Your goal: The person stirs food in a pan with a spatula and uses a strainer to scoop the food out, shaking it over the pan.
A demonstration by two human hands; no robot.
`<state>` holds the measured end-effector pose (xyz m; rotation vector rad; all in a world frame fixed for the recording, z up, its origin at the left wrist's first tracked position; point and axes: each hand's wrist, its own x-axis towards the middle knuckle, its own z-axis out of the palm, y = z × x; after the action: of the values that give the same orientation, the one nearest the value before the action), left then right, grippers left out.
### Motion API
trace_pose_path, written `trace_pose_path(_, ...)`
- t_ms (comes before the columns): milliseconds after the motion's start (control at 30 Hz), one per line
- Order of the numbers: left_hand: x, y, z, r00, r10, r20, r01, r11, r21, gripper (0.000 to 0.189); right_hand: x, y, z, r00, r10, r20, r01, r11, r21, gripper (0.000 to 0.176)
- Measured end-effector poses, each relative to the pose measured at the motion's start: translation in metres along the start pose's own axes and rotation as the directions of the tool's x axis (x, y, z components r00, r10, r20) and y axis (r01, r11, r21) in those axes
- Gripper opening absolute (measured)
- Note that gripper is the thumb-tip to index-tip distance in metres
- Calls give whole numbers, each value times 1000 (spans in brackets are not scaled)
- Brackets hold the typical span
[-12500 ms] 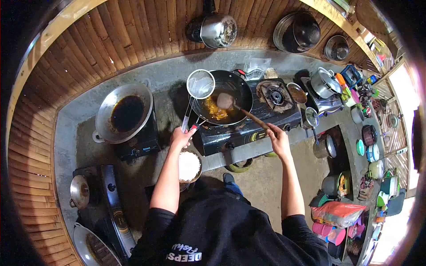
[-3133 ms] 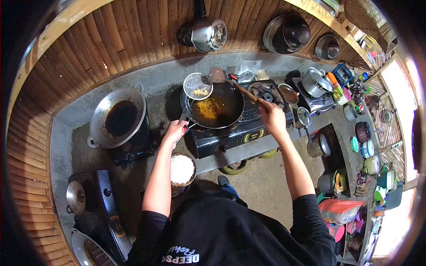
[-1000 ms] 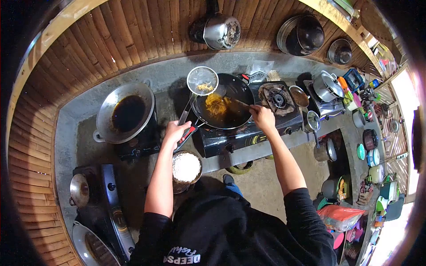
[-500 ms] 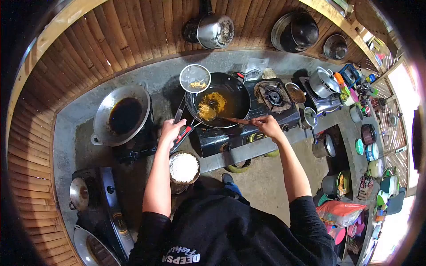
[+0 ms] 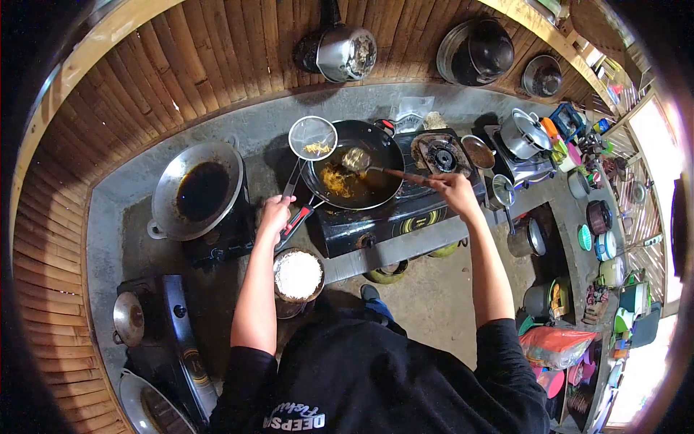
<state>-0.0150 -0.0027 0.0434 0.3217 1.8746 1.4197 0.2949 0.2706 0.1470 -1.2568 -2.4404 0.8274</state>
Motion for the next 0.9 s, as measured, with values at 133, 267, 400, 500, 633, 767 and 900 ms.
trace_pose_path(133,-2,1,0,998,-20,64,20,1000,-6,26,-5,-23,-10,986,-98,-135,100,995,10,26)
trace_pose_path(267,-8,4,6,990,-44,135,48,998,-31,25,-5,-24,16,880,-377,-288,361,926,-108,26)
trace_pose_path(400,-15,12,14,988,-68,139,73,997,-27,24,-20,-36,35,833,-502,-232,383,826,-413,30)
trace_pose_path(500,-16,12,12,989,-63,137,65,998,-9,24,-22,-38,38,792,-555,-255,427,801,-419,31)
trace_pose_path(633,-18,12,11,988,-75,138,79,996,-30,24,-23,-40,39,760,-592,-270,446,776,-446,32)
trace_pose_path(767,-16,10,11,983,-72,170,78,997,-24,23,-21,-36,44,764,-610,-212,440,732,-521,33)
trace_pose_path(900,-15,6,7,979,-65,192,68,998,-9,22,-24,-38,45,758,-592,-275,432,771,-468,32)
